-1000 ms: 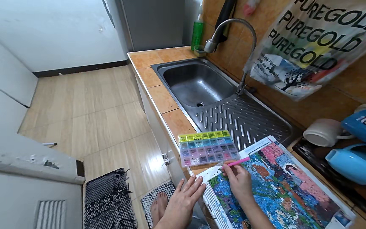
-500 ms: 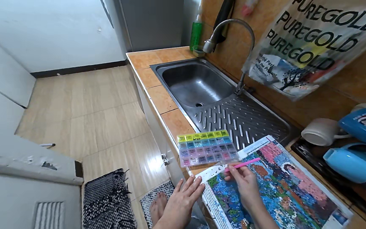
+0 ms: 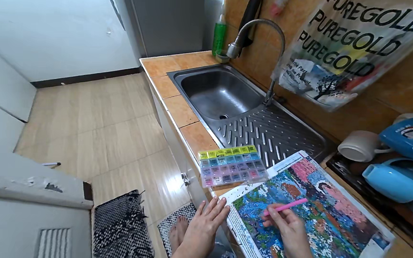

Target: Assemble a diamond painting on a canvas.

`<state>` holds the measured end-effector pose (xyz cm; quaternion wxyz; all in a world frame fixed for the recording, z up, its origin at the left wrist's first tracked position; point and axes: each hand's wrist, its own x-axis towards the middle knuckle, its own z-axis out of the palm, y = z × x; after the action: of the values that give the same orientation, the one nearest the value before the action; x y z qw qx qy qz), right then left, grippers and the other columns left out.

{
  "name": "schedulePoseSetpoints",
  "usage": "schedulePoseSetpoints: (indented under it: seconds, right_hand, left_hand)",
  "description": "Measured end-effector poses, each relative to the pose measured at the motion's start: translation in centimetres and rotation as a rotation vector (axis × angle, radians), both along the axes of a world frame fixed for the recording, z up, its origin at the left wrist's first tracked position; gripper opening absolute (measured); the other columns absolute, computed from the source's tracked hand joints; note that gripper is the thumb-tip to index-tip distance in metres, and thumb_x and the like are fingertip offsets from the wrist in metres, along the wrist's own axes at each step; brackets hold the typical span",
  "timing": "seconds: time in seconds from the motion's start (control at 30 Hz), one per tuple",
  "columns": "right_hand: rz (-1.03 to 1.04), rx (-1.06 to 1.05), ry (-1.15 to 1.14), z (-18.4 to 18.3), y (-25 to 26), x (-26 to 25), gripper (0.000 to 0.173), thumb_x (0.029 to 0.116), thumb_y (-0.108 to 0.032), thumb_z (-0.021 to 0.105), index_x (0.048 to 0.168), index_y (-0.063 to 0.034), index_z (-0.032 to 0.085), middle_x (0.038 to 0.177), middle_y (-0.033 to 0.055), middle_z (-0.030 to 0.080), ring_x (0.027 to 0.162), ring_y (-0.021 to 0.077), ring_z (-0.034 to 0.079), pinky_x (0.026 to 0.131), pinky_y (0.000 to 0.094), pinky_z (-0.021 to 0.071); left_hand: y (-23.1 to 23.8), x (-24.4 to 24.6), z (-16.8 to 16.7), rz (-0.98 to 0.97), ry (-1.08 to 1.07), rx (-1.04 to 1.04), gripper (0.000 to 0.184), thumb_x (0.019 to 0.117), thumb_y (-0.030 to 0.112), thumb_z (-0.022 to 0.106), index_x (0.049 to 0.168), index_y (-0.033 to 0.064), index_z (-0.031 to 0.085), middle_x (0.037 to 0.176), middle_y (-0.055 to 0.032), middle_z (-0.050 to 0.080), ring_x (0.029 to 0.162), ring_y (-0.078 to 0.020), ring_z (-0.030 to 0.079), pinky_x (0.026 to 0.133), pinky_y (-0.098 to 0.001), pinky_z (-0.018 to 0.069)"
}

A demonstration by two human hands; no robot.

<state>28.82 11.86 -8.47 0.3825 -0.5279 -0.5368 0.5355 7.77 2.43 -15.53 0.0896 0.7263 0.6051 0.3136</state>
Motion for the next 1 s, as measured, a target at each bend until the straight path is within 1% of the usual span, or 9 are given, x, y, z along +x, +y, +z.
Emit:
schedulePoseSetpoints:
  seconds: [0.27, 0.53, 0.73, 0.83, 0.93, 1.0]
  right_hand:
    - [-0.018, 0.005, 0.015, -0.43, -0.3, -0.05, 0.01, 0.0983, 0.003, 0.051, 0.1, 0.0029, 0.061, 0.08, 0.0019, 0.07, 0.067, 0.0092, 0.071, 0.065, 0.0245, 0.062]
    - [0.007, 0.057, -0.018, -0.69, -0.61, -0.11, 0.009, 0.0967, 0.001, 0.053, 0.1, 0.0035, 0.061, 0.08, -0.0004, 0.07, 0.067, 0.0059, 0.07, 0.065, 0.0223, 0.0612]
    - [0.044, 0.111, -0.08, -0.78, -0.79, -0.32, 0.012, 0.096, 0.0, 0.054, 0.102, 0.0073, 0.062, 0.083, 0.0025, 0.069, 0.069, 0.0053, 0.069, 0.067, 0.022, 0.0609]
    - [0.026, 0.11, -0.055, -0.76, -0.54, -0.19, 0.011, 0.0967, 0.0, 0.054, 0.101, 0.0052, 0.062, 0.082, 0.0006, 0.07, 0.069, 0.0052, 0.07, 0.067, 0.0218, 0.0612]
    - [-0.012, 0.088, -0.009, -0.4, -0.18, 0.1, 0.01, 0.0978, 0.001, 0.052, 0.102, 0.0045, 0.06, 0.081, 0.0005, 0.07, 0.068, 0.0067, 0.07, 0.066, 0.0234, 0.0617]
    - [-0.038, 0.062, 0.017, -0.03, -0.02, 0.34, 0.011, 0.0986, 0.001, 0.05, 0.102, 0.0036, 0.06, 0.082, 0.0009, 0.07, 0.069, 0.0081, 0.071, 0.066, 0.0244, 0.0621]
  left_hand:
    - [0.02, 0.01, 0.08, 0.004, 0.005, -0.005, 0.066, 0.074, -0.017, 0.063, 0.134, 0.0098, 0.067, 0.144, -0.0111, 0.061, 0.134, -0.0358, 0.058, 0.101, -0.0615, 0.0498]
    - [-0.02, -0.05, -0.04, 0.004, 0.011, 0.001, 0.066, 0.0741, -0.017, 0.063, 0.134, 0.0102, 0.067, 0.145, -0.0105, 0.061, 0.135, -0.0352, 0.057, 0.102, -0.0618, 0.0496]
    - [0.01, -0.07, -0.18, 0.005, 0.023, 0.012, 0.066, 0.075, -0.016, 0.062, 0.135, 0.0106, 0.066, 0.145, -0.0099, 0.061, 0.135, -0.0344, 0.057, 0.101, -0.0607, 0.05]
    - [0.0, -0.03, -0.14, 0.006, 0.022, 0.011, 0.066, 0.0744, -0.016, 0.063, 0.134, 0.0105, 0.067, 0.145, -0.0099, 0.061, 0.134, -0.0344, 0.058, 0.101, -0.0606, 0.0504]
    - [0.01, -0.09, 0.08, -0.01, -0.017, 0.002, 0.061, 0.0753, -0.014, 0.062, 0.132, 0.0084, 0.068, 0.143, -0.0123, 0.062, 0.133, -0.0371, 0.058, 0.101, -0.0614, 0.05]
    - [0.01, -0.39, 0.62, -0.055, -0.123, -0.036, 0.058, 0.0786, -0.013, 0.058, 0.133, 0.0052, 0.067, 0.145, -0.0159, 0.06, 0.135, -0.0413, 0.055, 0.104, -0.0612, 0.048]
